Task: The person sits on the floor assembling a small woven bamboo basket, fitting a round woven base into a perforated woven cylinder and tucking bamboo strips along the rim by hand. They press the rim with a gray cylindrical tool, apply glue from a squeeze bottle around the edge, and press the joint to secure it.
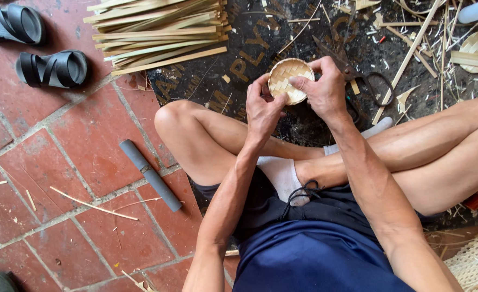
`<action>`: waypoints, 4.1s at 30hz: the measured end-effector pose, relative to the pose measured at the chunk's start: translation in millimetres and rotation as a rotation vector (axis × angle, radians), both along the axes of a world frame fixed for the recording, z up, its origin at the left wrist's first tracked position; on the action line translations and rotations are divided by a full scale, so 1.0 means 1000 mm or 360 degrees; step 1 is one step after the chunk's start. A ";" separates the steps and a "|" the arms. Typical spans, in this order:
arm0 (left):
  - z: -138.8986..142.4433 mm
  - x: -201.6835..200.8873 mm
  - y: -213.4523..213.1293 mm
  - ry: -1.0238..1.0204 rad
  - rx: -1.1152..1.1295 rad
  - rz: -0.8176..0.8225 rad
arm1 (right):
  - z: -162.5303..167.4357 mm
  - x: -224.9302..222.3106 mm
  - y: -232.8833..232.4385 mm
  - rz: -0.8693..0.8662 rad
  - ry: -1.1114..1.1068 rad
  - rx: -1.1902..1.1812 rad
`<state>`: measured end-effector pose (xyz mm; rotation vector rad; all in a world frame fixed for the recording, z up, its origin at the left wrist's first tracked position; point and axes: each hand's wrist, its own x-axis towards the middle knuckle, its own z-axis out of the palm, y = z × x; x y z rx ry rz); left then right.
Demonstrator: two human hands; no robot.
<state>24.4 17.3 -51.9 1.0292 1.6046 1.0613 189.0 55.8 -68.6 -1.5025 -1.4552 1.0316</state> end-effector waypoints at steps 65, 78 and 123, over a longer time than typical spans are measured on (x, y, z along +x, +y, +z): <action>-0.001 -0.035 0.006 -0.0432 -0.0296 -0.0017 | 0.007 -0.004 -0.022 0.0014 -0.0330 0.0537; 0.001 -0.046 0.013 -0.0489 -0.0311 -0.0212 | 0.048 0.024 0.055 0.0934 -0.0098 -0.0677; 0.056 -0.025 -0.059 0.0700 0.0577 -0.1130 | 0.090 0.031 -0.069 0.1090 -0.0711 0.0506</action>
